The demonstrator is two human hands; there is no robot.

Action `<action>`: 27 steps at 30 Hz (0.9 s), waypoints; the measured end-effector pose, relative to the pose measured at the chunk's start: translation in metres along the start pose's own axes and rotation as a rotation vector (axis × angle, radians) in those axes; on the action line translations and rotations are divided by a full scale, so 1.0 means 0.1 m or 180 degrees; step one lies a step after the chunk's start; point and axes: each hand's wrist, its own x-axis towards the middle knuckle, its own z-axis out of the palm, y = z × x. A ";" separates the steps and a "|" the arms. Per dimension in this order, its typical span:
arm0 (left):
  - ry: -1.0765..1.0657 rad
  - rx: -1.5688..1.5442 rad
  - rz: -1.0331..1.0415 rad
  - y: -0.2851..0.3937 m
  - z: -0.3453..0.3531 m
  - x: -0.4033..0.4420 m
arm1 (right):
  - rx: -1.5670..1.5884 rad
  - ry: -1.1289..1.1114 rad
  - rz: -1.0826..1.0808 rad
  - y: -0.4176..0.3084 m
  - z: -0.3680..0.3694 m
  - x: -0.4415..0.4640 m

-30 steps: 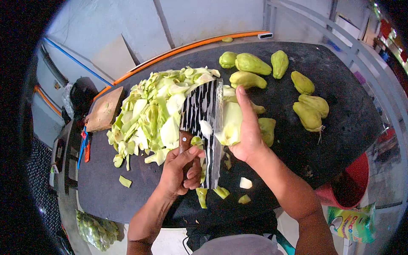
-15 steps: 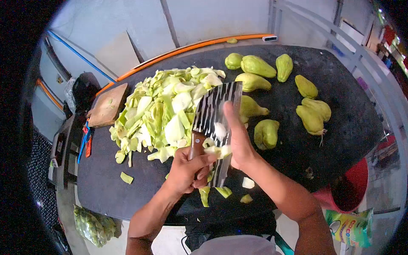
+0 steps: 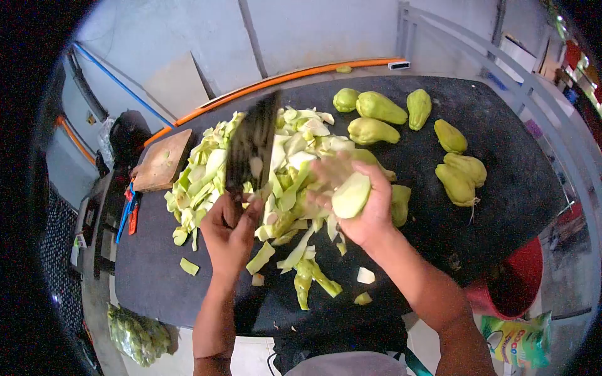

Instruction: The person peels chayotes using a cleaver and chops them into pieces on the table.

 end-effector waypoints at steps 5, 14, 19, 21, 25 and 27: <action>0.0202 -0.0268 0.0529 -0.25 -0.02 0.01 | 0.0370 -0.0026 0.0730 0.12 -0.12 -0.05; -0.0060 0.0476 -0.0068 -0.04 -0.03 0.06 | 0.0025 0.0105 0.0559 0.12 -0.20 -0.01; -0.0526 -0.0968 -0.1092 0.17 0.01 -0.02 | -0.0003 0.0199 0.0253 0.06 -0.16 0.03; -0.0950 -0.1293 -0.1553 0.17 0.06 -0.07 | 0.0088 0.0333 0.0378 0.04 -0.13 0.02; -0.1428 -0.1742 -0.2219 0.20 0.12 -0.13 | -0.0701 0.0423 -0.0310 -0.05 -0.07 0.08; -0.1585 -0.1563 -0.2265 0.23 0.12 -0.15 | -0.0900 0.0285 -0.0495 -0.09 -0.04 0.08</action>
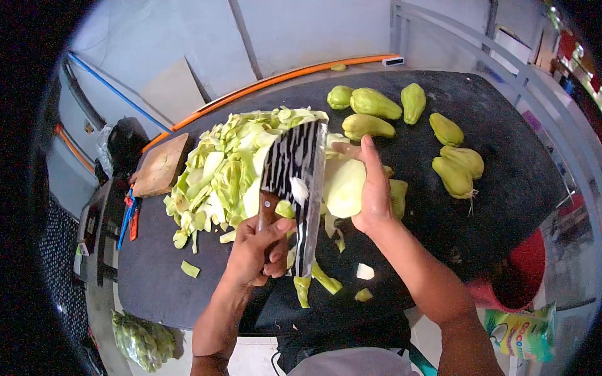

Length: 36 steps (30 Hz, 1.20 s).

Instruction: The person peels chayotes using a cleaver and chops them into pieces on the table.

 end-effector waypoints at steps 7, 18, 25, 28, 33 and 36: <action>-0.0056 0.0027 -0.0037 -0.04 0.04 0.01 | -0.0357 -0.0117 -0.0171 -0.06 0.04 -0.01; -0.0135 -0.0085 -0.0166 -0.08 0.07 0.02 | -0.0262 -0.0259 0.0030 0.02 0.01 -0.08; -0.0174 -0.0405 -0.0231 -0.15 0.09 0.07 | -0.0111 -0.0339 0.0057 0.17 0.11 -0.12; -0.0287 -0.0435 -0.0275 -0.11 0.08 0.05 | -0.0421 -0.0517 0.0222 0.06 0.14 -0.15; -0.0385 -0.0536 -0.0273 -0.14 0.11 0.05 | -0.0654 -0.0184 -0.0118 0.07 0.25 -0.21; -0.0370 -0.0515 -0.0234 -0.17 0.12 0.04 | -0.0691 -0.0261 0.0260 0.01 0.27 -0.21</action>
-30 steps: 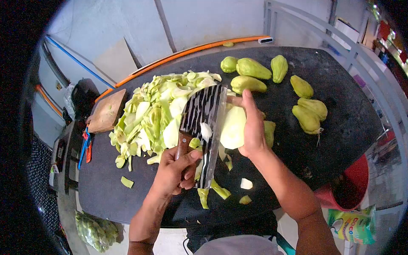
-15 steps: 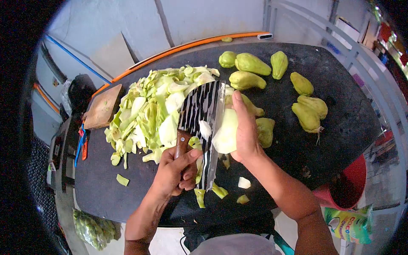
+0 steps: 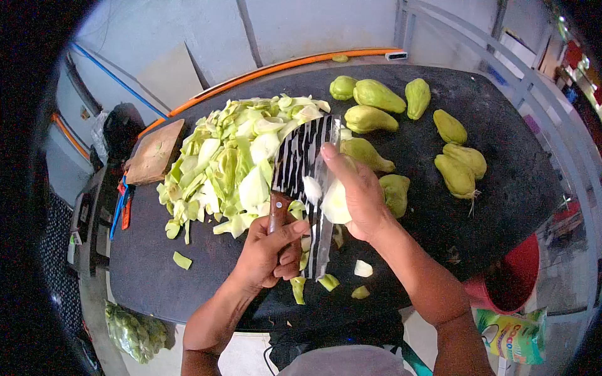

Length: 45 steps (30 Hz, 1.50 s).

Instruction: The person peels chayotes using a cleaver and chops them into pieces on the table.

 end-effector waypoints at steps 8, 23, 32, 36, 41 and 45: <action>-0.0127 0.0094 -0.0052 0.03 0.01 0.01 | -0.0041 0.0084 0.0026 0.05 -0.03 0.01; 0.0801 0.2771 0.2733 -0.05 -0.05 -0.07 | 0.1758 0.0125 0.0018 0.11 -0.16 0.01; 0.0038 0.4077 0.2957 -0.32 0.14 -0.13 | 0.1587 -0.0650 -0.1791 0.24 -0.38 0.13; -0.0064 0.4094 0.2906 -0.31 0.16 -0.17 | 0.1348 -0.0696 -0.2088 0.26 -0.49 0.21; 0.0013 0.4273 0.2795 -0.34 0.17 -0.13 | 0.1643 -0.0689 -0.1980 0.38 -0.49 0.23; 0.0126 0.4461 0.3190 -0.41 0.12 -0.03 | 0.1873 -0.0646 -0.1617 0.38 -0.43 0.16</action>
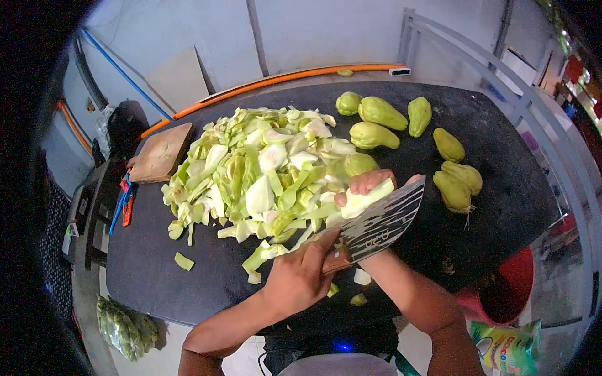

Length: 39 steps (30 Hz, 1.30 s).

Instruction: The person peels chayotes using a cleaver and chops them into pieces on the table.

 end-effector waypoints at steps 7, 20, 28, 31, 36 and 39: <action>0.0074 -0.0048 -0.0105 0.03 0.01 0.03 | -0.0364 0.0313 0.0336 -0.01 0.18 -0.03; 0.0333 0.0281 -0.0776 -0.16 -0.23 0.10 | -0.0890 0.1291 0.1134 0.00 0.43 0.03; 0.1191 -0.1220 -0.1537 -0.43 -0.37 0.07 | -0.0818 0.0896 0.1627 -0.41 0.52 0.06; 0.1542 -0.1629 -0.1575 -0.95 -0.12 -0.09 | -0.0916 0.0479 0.1078 -1.22 0.85 -0.17; 0.1471 -0.2322 -0.1441 -0.51 -0.21 0.11 | -0.3841 0.1403 -0.1712 -3.06 0.56 -1.01; 0.1227 -0.2362 -0.1438 -0.57 -0.17 0.09 | -0.4565 0.3285 -0.1190 -4.25 -0.87 -1.86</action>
